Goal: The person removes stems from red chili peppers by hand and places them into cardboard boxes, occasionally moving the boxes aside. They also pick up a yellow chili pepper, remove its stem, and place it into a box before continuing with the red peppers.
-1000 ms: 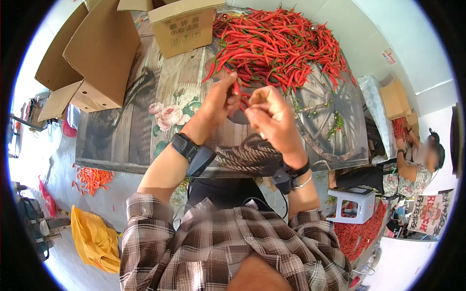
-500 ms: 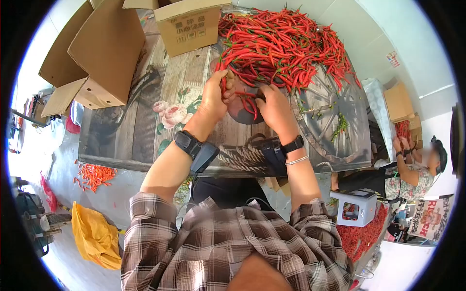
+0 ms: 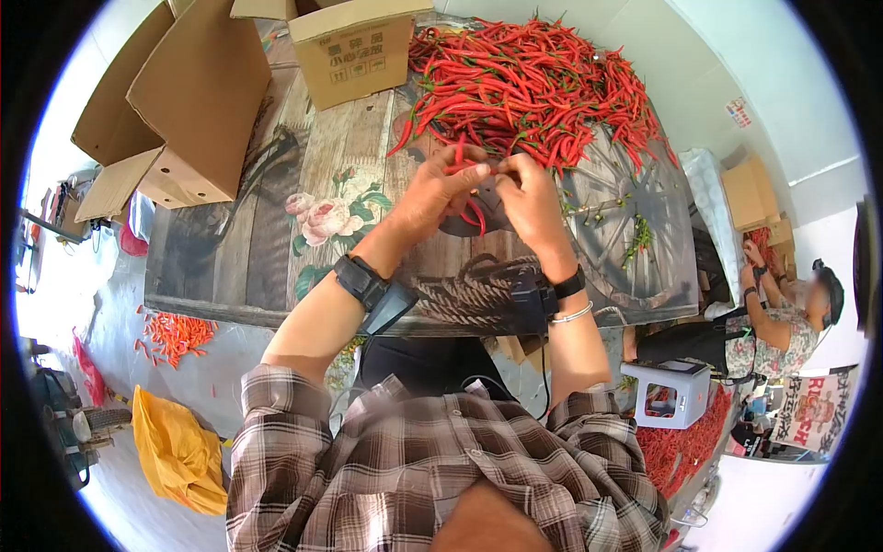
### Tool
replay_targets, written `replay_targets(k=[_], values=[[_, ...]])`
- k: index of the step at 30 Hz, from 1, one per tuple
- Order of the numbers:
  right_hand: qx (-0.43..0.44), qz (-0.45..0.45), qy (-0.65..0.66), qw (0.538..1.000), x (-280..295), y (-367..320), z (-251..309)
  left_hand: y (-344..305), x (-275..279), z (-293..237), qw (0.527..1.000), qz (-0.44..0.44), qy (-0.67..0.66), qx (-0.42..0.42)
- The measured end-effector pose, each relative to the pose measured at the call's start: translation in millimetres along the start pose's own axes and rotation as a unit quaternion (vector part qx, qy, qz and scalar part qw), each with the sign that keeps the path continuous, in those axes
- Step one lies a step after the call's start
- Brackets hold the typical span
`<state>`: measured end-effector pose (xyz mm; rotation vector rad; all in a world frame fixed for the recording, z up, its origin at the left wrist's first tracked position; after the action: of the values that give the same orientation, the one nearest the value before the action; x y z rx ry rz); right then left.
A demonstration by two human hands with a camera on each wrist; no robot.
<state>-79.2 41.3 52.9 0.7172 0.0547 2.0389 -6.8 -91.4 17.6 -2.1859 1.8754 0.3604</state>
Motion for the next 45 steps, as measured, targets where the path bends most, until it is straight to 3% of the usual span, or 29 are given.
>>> replay_targets(k=[2, 3, 4, 6, 8, 9, 10, 11, 17, 23, 26, 27, 29, 30, 32, 33, 34, 36, 40, 43, 45], values=[[0.036, 0.039, 0.021, 0.998, -8.4, -6.1, 14.7, 3.3, 7.1, 9.7, 0.999, -0.006, -0.027, 0.017], [-0.03, 0.089, 0.089, 0.992, -11.1, -7.5, 10.9, 5.6, 11.3, 14.4, 0.998, -0.01, -0.055, 0.035], [-0.031, 0.091, 0.09, 0.991, -10.8, -9.2, 15.4, 7.0, 13.9, 13.7, 0.998, -0.012, -0.055, 0.035], [-0.171, 0.182, 0.277, 0.928, -13.9, -15.1, 30.5, 10.4, 21.3, 12.1, 0.99, -0.069, -0.111, 0.045], [-0.173, 0.171, 0.251, 0.937, -5.3, -10.5, 27.7, 13.7, 26.8, 5.5, 0.989, -0.102, -0.105, 0.036], [-0.038, 0.118, 0.09, 0.988, 0.5, -0.9, 14.3, 14.6, 32.0, 5.1, 0.983, -0.116, -0.136, 0.039], [0.098, 0.058, -0.076, 0.991, 3.6, 2.5, 17.8, 14.0, 36.2, 5.3, 0.976, -0.129, -0.167, 0.043], [0.1, 0.057, -0.179, 0.977, 4.5, 1.1, 15.5, 13.8, 37.2, 2.9, 0.982, -0.084, -0.169, 0.013], [0.084, 0.112, -0.194, 0.971, -36.7, -9.8, 7.6, 16.4, 37.3, 9.5, 0.974, -0.16, -0.147, 0.06], [0.047, 0.138, -0.224, 0.964, -47.4, -8.9, 0.1, 14.6, 37.4, 7.7, 0.976, -0.154, -0.142, 0.057], [0.071, 0.134, -0.175, 0.973, -34.3, 0.1, -5.2, 14.9, 39.1, 10.1, 0.979, -0.148, -0.13, 0.054], [0.011, 0.096, -0.059, 0.994, -22.9, 4.5, -7.6, 17.0, 39.7, 13.1, 0.979, -0.148, -0.133, 0.052], [-0.14, 0.059, 0.168, 0.974, -4.5, 9.4, -9.7, 19.2, 37.4, 15.0, 0.988, -0.138, -0.071, -0.009], [-0.165, 0.037, 0.269, 0.948, 0.6, 8.3, -7.4, 19.3, 36.2, 17.6, 0.988, -0.135, -0.071, -0.008], [-0.153, 0.02, 0.349, 0.924, 6.6, 8.5, -1.9, 11.3, 18.5, 14.5, 0.997, 0.0, -0.055, 0.057], [-0.151, 0.018, 0.348, 0.925, 7.0, 7.4, -3.0, 7.2, 8.2, 10.6, 0.996, 0.054, -0.049, 0.045], [-0.145, 0.013, 0.323, 0.935, 5.9, 5.8, -4.4, 4.6, 3.3, 9.8, 0.996, 0.055, -0.049, 0.044], [-0.139, 0.009, 0.297, 0.945, 1.9, 2.2, -3.9, -1.0, -6.0, 10.8, 0.99, 0.115, -0.012, 0.085], [-0.061, -0.008, 0.18, 0.982, 0.6, -4.0, -1.2, 3.9, -1.9, 17.9, 0.989, 0.115, 0.088, 0.041], [0.08, -0.032, 0.054, 0.995, -0.6, -8.3, 11.2, 2.4, -2.6, 19.9, 0.988, 0.102, 0.086, 0.076], [0.045, -0.028, 0.079, 0.996, -0.7, -9.0, -4.2, 2.0, -3.1, 21.2, 0.986, 0.122, 0.097, 0.064]])
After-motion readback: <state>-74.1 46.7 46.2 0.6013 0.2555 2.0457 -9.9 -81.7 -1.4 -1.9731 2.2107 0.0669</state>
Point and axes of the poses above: each hand's wrist, its own y-axis towards the middle knuckle, its own x-axis out of the back of the hand, z = x × y, the point moved 3 cm from there along y, towards the middle knuckle, and after that the axes turned 12 degrees about y, right-handed, at the moved point
